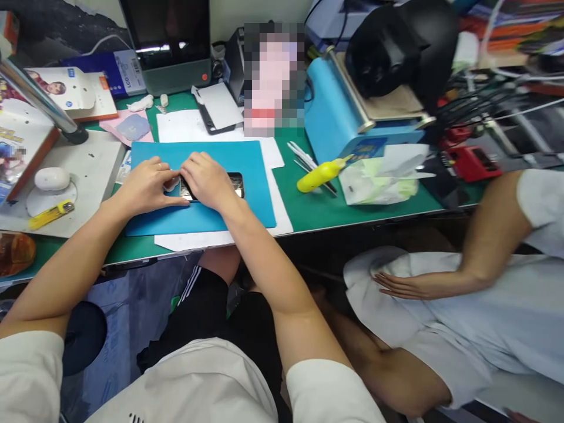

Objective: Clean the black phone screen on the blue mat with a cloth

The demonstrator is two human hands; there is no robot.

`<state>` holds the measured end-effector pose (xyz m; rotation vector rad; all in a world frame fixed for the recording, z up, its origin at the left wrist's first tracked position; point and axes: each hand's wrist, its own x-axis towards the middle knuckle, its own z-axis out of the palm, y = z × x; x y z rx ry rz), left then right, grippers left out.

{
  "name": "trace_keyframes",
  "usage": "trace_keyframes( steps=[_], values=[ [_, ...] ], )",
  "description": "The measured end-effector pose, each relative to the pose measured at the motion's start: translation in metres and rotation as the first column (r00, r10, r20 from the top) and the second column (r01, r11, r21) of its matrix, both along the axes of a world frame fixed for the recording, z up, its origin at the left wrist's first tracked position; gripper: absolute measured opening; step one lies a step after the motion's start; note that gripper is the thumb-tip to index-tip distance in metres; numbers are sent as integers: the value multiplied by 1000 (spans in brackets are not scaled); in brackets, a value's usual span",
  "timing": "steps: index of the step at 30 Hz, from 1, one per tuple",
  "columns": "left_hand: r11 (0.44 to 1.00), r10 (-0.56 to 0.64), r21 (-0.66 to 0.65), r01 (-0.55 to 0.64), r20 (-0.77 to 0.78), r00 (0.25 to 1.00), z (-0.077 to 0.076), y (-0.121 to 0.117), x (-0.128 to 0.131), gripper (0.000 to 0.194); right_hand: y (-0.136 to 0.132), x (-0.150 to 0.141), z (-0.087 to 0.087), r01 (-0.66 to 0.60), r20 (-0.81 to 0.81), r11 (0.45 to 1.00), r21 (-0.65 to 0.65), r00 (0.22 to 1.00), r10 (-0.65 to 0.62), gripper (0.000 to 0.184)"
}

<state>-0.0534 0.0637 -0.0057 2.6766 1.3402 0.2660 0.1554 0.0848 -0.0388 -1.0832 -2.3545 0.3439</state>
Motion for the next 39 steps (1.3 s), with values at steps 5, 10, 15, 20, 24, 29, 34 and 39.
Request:
trace_keyframes(
  steps=[5,10,15,20,24,29,34,39],
  values=[
    [1000,21,-14,-21,31,999,3,-1,2,50,0,1,0,3,-8,1000,-29,1000,-3,37],
    [998,32,-45,-33,-19,999,7,-5,3,51,-2,0,-2,12,-40,1000,-13,999,-13,34],
    [999,23,-26,-24,-30,999,8,-4,3,54,-1,-5,-2,31,-1,999,-9,1000,-31,36],
    [999,5,-46,-6,-6,1000,8,-4,2,53,2,-9,-4,40,100,998,44,994,-44,37],
    [999,8,-49,-7,4,1000,7,-3,0,52,2,-10,-2,40,140,999,22,989,-42,35],
    [998,20,-61,-20,2,1000,7,-2,1,50,2,-9,-1,46,82,999,5,996,-46,37],
    [999,38,-23,-37,61,997,1,2,-1,62,4,-8,0,46,-8,999,-16,999,-46,44],
    [1000,13,25,-15,76,997,-2,3,-3,75,3,-7,6,73,-2,997,-13,997,-73,46]
  ],
)
